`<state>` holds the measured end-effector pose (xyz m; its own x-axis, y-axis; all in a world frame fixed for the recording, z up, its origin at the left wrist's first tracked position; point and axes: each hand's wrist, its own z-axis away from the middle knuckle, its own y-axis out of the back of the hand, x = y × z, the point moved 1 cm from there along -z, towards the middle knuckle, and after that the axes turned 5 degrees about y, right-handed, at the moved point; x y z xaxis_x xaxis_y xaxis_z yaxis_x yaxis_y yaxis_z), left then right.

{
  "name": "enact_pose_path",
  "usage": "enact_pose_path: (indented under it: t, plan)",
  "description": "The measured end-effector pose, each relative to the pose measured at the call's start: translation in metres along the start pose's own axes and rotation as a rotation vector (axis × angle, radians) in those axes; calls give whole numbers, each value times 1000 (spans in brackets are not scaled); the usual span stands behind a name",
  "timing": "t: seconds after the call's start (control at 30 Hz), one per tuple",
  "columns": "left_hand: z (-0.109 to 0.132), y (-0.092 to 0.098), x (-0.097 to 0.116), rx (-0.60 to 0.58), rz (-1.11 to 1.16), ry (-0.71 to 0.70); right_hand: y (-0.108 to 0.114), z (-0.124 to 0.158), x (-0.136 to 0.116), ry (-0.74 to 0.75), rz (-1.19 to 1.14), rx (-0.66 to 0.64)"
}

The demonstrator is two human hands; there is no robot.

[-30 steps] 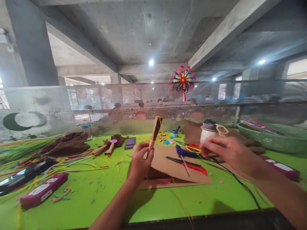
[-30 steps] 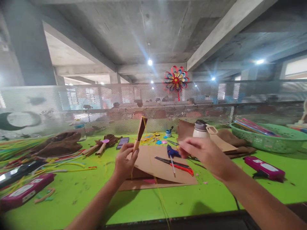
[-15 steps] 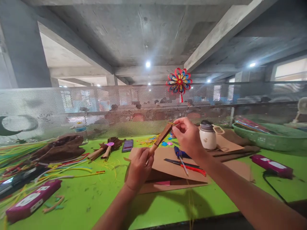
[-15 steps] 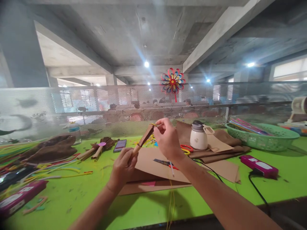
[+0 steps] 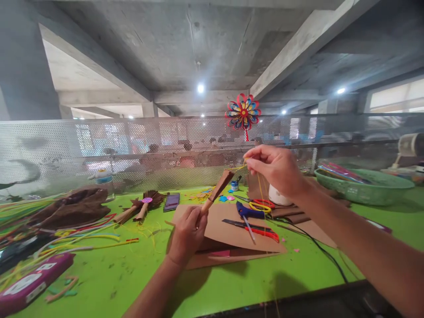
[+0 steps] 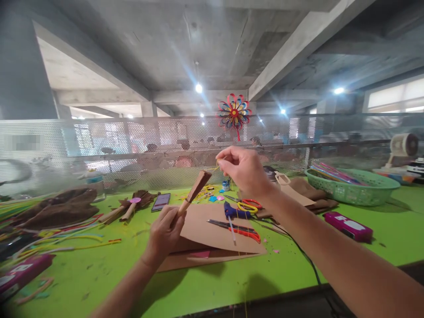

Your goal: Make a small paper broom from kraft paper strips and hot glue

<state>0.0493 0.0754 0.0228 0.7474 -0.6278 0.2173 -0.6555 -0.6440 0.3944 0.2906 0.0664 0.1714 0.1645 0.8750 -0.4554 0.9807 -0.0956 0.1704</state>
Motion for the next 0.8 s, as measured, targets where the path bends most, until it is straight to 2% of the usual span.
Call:
enact_pose_path:
  t: [0.1, 0.2, 0.27, 0.3, 0.33, 0.37, 0.47, 0.5, 0.53, 0.57, 0.67, 0.8]
  plan:
    - [0, 1, 1, 6, 43, 43, -1, 27, -16, -129, -16, -263]
    - [-1, 3, 1, 15, 71, 98, 1, 55, -29, -257, -55, -723]
    - [-1, 3, 1, 22, 84, 128, 4, 66, -34, -240, -80, -1031]
    - [-1, 3, 0, 24, 91, 139, 5, 68, -34, -205, -67, -1093]
    - [-1, 3, 0, 24, 98, 147, 6, 67, -32, -166, -26, -1057]
    - [-1, 3, -1, 21, 105, 155, 6, 64, -29, -131, 40, -929]
    - [-1, 2, -1, 16, 119, 159, 3, 44, -15, -41, 244, -291]
    - [-1, 1, -2, 18, 120, 152, -1, 37, -10, -4, 265, -138]
    - [-1, 1, -1, 18, 121, 144, -5, 31, -5, 30, 274, -51]
    - [0, 1, -1, 18, 122, 133, -11, 26, -1, 62, 283, -21]
    - [0, 2, 1, 22, 129, 106, -30, 17, 6, 140, 405, -39]
    - [-1, 3, 4, 34, 133, 76, -49, 15, 10, 150, 580, -29]
